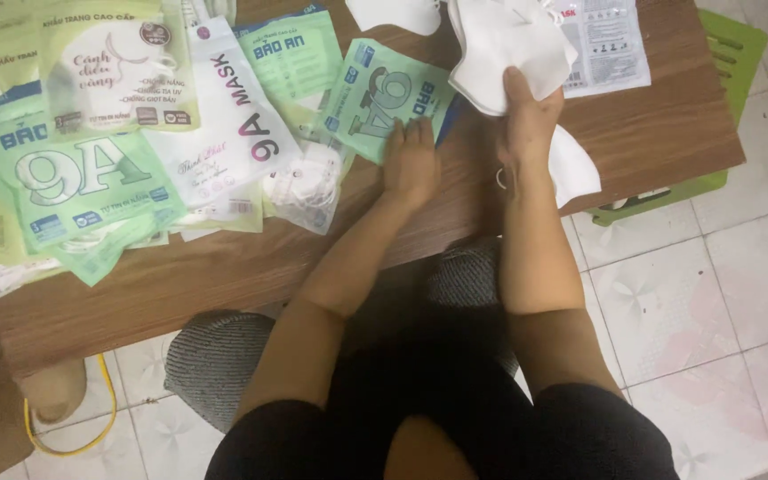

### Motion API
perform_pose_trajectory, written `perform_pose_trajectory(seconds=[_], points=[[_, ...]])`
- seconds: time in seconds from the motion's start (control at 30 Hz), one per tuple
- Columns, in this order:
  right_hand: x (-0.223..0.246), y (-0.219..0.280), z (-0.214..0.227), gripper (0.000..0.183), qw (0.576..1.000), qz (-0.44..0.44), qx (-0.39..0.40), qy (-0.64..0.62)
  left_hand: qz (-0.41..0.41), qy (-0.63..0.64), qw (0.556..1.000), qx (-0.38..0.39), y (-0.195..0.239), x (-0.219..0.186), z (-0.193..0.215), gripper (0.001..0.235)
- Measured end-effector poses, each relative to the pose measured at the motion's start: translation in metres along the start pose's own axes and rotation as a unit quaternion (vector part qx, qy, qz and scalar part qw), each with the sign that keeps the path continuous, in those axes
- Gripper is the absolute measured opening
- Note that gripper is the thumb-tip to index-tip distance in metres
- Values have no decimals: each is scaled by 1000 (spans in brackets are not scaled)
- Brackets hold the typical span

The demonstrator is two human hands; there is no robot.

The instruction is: The person sits at a table and repeatedly picks up white face masks, folds them, and places them into small plastic packaging. They handle the masks and packaging by hand, stacking the filled packages on the table.

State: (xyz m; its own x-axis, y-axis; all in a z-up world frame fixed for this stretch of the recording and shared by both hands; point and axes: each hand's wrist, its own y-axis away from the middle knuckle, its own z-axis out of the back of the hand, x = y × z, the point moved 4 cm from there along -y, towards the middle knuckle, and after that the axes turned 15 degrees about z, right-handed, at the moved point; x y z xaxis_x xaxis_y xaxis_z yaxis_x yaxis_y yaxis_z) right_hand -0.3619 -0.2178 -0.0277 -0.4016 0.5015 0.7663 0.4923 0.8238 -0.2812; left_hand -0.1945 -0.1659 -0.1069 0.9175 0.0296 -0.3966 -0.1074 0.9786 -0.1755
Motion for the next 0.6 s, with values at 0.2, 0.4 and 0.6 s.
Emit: perform_pose_trajectory(seconds=[0.2, 0.4, 0.6], points=[[14, -8, 1, 77, 994, -89, 51, -42, 53, 63, 991, 101, -29, 39, 6, 21], [17, 17, 14, 44, 918, -158, 346, 115, 89, 124, 982, 111, -24, 54, 119, 32], [94, 74, -108, 23, 748, -35, 600, 280, 50, 156, 984, 63, -34, 75, 163, 21]])
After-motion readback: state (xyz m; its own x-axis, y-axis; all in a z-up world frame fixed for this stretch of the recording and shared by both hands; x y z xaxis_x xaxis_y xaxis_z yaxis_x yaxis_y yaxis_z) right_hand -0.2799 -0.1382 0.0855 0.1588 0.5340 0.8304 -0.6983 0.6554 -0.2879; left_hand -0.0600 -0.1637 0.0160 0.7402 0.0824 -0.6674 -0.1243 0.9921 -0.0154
